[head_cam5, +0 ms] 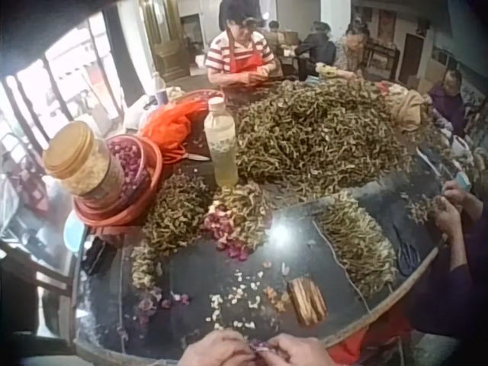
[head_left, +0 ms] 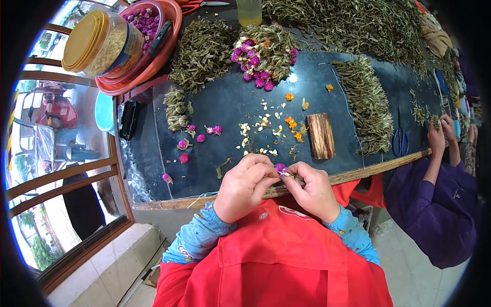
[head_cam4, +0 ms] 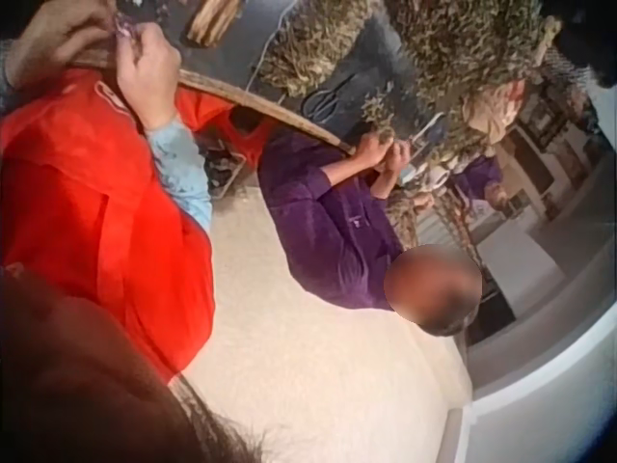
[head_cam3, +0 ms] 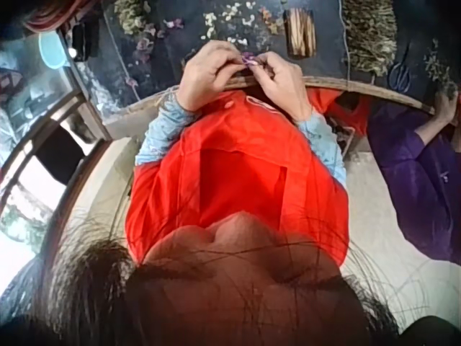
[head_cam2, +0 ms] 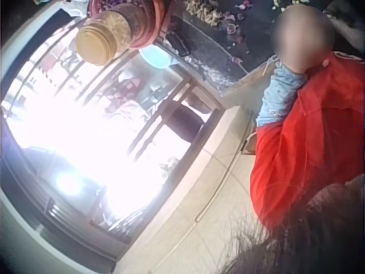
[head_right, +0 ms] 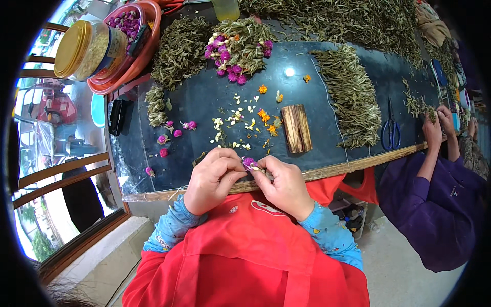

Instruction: The person sits at a table and assembles small bundles of dried herbs and flowers. They pick individual dried items, including purple and orange flowers and green leaves, and tie them together with a thin string. The person repeatedly ties the string around the small bunches to secure them.

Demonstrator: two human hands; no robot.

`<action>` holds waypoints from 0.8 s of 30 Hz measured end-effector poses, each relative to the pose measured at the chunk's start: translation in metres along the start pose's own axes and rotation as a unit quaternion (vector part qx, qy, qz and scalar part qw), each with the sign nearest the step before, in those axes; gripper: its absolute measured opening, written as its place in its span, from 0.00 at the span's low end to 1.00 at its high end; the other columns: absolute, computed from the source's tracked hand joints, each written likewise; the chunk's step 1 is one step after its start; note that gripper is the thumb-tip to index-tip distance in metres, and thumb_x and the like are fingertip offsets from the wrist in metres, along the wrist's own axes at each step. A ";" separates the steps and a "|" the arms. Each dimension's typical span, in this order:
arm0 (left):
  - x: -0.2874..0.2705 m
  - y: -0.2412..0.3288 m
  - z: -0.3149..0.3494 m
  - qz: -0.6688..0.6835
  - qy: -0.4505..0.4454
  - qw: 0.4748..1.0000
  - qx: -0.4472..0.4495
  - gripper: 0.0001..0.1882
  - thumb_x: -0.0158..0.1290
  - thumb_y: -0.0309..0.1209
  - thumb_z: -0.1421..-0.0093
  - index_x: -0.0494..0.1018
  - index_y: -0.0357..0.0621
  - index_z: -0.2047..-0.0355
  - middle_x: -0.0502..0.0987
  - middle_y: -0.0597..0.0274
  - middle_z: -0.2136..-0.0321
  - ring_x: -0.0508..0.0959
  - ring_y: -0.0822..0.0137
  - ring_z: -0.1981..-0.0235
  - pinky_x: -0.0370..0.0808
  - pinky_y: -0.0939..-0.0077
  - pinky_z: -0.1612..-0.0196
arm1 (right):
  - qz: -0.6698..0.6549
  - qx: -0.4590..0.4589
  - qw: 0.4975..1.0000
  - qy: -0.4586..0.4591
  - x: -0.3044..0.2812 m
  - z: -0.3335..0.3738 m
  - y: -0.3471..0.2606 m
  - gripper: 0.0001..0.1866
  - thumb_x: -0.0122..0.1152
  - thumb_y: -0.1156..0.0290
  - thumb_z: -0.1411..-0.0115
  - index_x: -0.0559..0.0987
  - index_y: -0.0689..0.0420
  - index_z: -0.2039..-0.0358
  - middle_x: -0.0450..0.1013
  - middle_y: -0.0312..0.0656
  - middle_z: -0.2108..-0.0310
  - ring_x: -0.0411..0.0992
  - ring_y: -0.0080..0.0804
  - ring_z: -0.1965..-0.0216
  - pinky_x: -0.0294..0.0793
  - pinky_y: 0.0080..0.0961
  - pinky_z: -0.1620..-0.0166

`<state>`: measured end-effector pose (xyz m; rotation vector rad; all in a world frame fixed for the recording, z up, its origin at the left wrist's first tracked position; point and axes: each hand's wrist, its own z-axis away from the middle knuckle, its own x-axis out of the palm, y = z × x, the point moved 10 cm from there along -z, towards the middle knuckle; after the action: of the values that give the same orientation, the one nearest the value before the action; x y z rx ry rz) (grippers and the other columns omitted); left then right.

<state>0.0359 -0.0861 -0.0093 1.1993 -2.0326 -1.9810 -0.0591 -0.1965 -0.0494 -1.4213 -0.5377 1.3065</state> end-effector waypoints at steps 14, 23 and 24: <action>0.004 -0.017 0.012 0.106 -0.045 0.988 -0.104 0.06 0.59 0.21 0.41 0.73 0.39 0.65 0.82 0.59 0.66 0.77 0.77 0.76 0.72 0.82 0.74 | 0.024 -0.036 0.999 0.019 -0.007 0.002 -0.014 0.06 0.65 0.71 0.42 0.78 0.60 0.69 0.76 0.48 0.76 0.76 0.44 0.77 0.71 0.33 0.74; 0.021 -0.004 0.017 0.068 -0.137 0.988 -0.026 0.04 0.61 0.27 0.40 0.78 0.41 0.65 0.81 0.60 0.77 0.80 0.75 0.77 0.75 0.78 0.72 | 0.036 -0.040 0.998 0.046 -0.009 0.004 -0.013 0.06 0.64 0.73 0.45 0.76 0.60 0.72 0.75 0.48 0.77 0.76 0.45 0.77 0.71 0.35 0.74; 0.018 0.004 0.015 0.035 -0.118 0.992 0.037 0.04 0.61 0.27 0.40 0.78 0.41 0.65 0.80 0.59 0.77 0.80 0.74 0.77 0.76 0.78 0.73 | 0.041 -0.044 0.997 0.048 -0.010 0.004 -0.015 0.06 0.64 0.73 0.45 0.76 0.60 0.72 0.75 0.48 0.77 0.76 0.45 0.77 0.71 0.35 0.74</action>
<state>0.0131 -0.0841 -0.0172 0.9285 -2.2398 -2.1215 -0.0607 -0.1986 -0.0318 -1.5853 -0.4831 1.2846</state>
